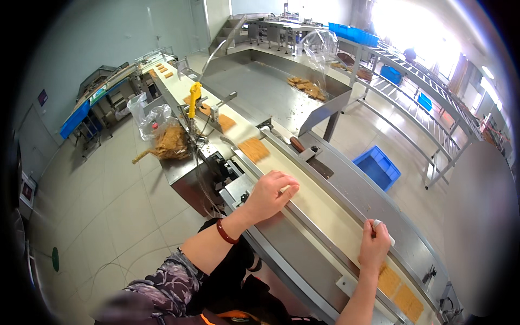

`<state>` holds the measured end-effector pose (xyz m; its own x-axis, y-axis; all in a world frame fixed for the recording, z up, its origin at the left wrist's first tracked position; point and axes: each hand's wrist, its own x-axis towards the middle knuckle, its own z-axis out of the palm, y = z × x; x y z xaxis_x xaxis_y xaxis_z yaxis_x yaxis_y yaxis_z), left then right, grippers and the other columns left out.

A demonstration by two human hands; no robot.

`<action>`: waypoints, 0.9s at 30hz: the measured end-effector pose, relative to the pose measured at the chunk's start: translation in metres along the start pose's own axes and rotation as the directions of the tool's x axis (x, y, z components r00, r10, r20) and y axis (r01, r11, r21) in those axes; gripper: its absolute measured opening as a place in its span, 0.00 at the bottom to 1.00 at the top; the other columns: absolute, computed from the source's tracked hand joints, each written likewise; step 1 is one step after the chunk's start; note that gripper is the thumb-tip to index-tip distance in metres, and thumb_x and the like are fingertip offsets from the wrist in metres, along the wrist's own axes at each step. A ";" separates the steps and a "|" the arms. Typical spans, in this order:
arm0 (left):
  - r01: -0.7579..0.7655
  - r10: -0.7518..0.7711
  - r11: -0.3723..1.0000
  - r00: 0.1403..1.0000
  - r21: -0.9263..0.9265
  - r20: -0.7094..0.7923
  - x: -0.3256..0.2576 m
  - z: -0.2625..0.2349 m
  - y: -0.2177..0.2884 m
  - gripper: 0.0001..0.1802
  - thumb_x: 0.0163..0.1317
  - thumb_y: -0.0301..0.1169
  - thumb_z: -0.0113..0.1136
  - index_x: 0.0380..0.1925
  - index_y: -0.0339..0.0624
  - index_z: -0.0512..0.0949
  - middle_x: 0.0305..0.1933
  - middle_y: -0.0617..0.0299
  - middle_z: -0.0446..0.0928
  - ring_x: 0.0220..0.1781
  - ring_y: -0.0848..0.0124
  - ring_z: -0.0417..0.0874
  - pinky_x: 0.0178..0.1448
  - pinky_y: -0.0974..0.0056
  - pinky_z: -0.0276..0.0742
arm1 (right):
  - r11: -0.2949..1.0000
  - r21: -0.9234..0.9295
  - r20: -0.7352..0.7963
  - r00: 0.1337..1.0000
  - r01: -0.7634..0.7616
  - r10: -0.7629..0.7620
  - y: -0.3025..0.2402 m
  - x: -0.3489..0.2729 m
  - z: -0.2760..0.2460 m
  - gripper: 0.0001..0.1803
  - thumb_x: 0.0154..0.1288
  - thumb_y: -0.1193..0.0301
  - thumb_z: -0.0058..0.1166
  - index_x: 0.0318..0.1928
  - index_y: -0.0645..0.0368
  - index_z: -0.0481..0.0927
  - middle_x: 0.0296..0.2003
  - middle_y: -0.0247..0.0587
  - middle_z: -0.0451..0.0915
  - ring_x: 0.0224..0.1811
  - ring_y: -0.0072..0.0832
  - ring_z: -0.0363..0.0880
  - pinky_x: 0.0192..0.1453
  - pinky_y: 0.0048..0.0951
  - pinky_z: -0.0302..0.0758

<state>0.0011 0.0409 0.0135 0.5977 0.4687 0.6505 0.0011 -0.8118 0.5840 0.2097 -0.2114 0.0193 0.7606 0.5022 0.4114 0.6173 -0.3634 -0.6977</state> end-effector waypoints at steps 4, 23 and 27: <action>-0.021 0.021 1.000 1.000 0.005 -0.019 0.000 0.003 0.001 0.11 0.72 0.36 0.64 0.39 0.40 0.85 0.41 0.55 0.86 0.46 0.55 0.84 0.52 0.54 0.80 | 1.000 0.002 -0.009 1.000 0.024 -0.024 0.009 0.001 0.001 0.07 0.74 0.74 0.59 0.38 0.67 0.82 0.29 0.40 0.77 0.30 0.25 0.72 0.37 0.30 0.71; 0.034 -0.034 0.999 0.999 0.012 0.000 -0.002 0.004 0.001 0.13 0.74 0.40 0.63 0.39 0.42 0.85 0.42 0.57 0.86 0.50 0.56 0.85 0.55 0.53 0.80 | 0.999 -0.015 0.016 0.999 0.045 -0.045 0.009 0.001 0.000 0.07 0.75 0.74 0.58 0.38 0.66 0.82 0.31 0.41 0.78 0.30 0.27 0.74 0.38 0.30 0.72; 0.028 -0.028 0.999 1.000 0.024 0.001 -0.002 0.002 0.001 0.13 0.73 0.40 0.63 0.40 0.41 0.85 0.43 0.57 0.86 0.51 0.56 0.85 0.56 0.53 0.79 | 0.998 -0.021 0.010 0.998 0.059 -0.058 0.012 0.001 0.000 0.07 0.75 0.74 0.58 0.38 0.66 0.81 0.30 0.41 0.78 0.30 0.27 0.73 0.37 0.31 0.72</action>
<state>0.0021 0.0381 0.0120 0.5982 0.4911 0.6333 0.0374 -0.8065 0.5901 0.2173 -0.2154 0.0116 0.7212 0.5303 0.4457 0.6650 -0.3501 -0.6597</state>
